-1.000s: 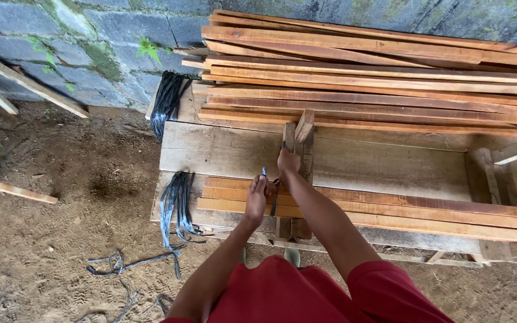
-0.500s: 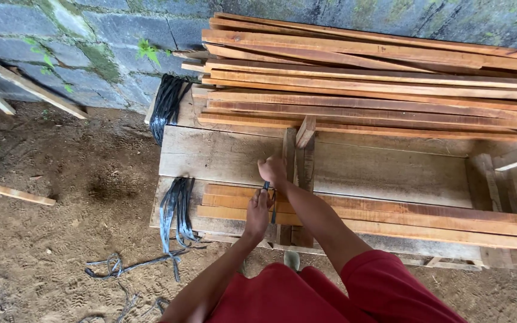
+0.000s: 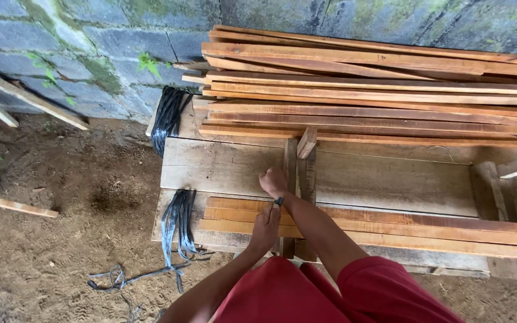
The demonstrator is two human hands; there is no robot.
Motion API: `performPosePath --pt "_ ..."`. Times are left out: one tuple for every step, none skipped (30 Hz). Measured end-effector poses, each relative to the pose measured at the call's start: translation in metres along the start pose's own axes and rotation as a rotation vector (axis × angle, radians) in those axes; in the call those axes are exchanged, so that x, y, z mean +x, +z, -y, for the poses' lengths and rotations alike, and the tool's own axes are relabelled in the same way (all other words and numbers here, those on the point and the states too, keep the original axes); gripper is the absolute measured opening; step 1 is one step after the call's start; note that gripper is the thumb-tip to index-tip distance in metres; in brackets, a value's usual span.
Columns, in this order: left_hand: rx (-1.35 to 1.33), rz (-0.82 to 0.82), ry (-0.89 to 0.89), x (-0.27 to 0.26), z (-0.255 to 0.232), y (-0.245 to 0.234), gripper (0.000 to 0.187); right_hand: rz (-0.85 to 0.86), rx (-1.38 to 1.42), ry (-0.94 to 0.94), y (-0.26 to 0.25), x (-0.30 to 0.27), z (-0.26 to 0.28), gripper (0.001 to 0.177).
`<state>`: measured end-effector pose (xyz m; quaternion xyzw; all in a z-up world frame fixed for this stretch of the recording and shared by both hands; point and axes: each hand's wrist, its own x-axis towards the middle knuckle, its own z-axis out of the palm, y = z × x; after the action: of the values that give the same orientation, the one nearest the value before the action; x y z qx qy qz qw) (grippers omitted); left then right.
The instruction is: Bundling several wooden planks together using plastic straps at a workbench.
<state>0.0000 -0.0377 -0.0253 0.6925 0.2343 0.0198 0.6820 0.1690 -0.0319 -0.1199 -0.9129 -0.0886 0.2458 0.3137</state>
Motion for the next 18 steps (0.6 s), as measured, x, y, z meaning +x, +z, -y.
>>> performPosePath --pt "0.004 0.001 0.007 0.005 0.005 -0.006 0.052 -0.006 0.005 -0.004 0.006 0.014 -0.003 0.045" --pt "-0.007 0.013 0.034 0.004 0.012 -0.008 0.046 0.003 -0.031 -0.023 0.013 0.021 -0.014 0.049" --pt "-0.019 0.024 0.059 0.003 0.020 -0.009 0.046 0.012 -0.066 -0.041 0.019 0.029 -0.025 0.053" --pt "-0.024 0.027 0.061 0.000 0.009 -0.010 0.046 0.009 -0.070 -0.039 0.017 0.037 -0.034 0.053" --pt "-0.065 0.034 0.121 -0.003 -0.001 -0.010 0.038 -0.018 -0.349 -0.223 0.014 0.045 -0.043 0.043" --pt "-0.098 0.036 0.185 -0.007 -0.011 -0.018 0.033 -0.046 -0.621 -0.415 0.017 0.053 -0.046 0.036" --pt "-0.094 0.033 0.190 -0.008 -0.008 -0.021 0.033 -0.049 -0.617 -0.420 0.015 0.043 -0.044 0.036" --pt "-0.128 0.055 0.322 -0.007 -0.007 -0.023 0.019 0.045 0.058 -0.141 0.010 0.035 -0.043 0.024" --pt "-0.163 0.077 0.453 -0.006 -0.005 -0.024 0.008 0.136 0.730 0.144 0.004 0.027 -0.042 0.017" --pt "-0.162 0.087 0.458 -0.001 0.005 -0.026 0.008 0.127 0.735 0.143 -0.012 0.007 -0.033 0.017" --pt "-0.047 0.071 0.571 0.004 0.014 -0.029 0.007 0.183 0.756 0.186 -0.028 -0.012 -0.024 0.019" --pt "0.067 0.054 0.684 0.011 0.023 -0.029 0.014 0.239 0.776 0.230 -0.044 -0.031 -0.015 0.023" --pt "0.066 0.062 0.688 0.014 0.031 -0.029 0.014 0.230 0.780 0.230 -0.043 -0.023 -0.032 0.023" --pt "0.320 0.042 0.660 0.016 0.038 -0.031 0.028 0.273 0.876 0.232 -0.040 -0.013 -0.046 0.022" --pt "0.573 0.020 0.625 0.019 0.046 -0.034 0.046 0.315 0.972 0.234 -0.036 -0.004 -0.059 0.022" --pt "0.574 0.015 0.631 0.018 0.046 -0.036 0.046 0.316 0.972 0.227 -0.043 -0.021 -0.046 0.022" --pt "0.705 0.033 0.660 0.017 0.046 -0.037 0.051 0.270 0.813 0.154 -0.050 -0.037 -0.033 0.023" --pt "0.834 0.051 0.684 0.015 0.048 -0.036 0.055 0.224 0.652 0.087 -0.057 -0.055 -0.023 0.029"
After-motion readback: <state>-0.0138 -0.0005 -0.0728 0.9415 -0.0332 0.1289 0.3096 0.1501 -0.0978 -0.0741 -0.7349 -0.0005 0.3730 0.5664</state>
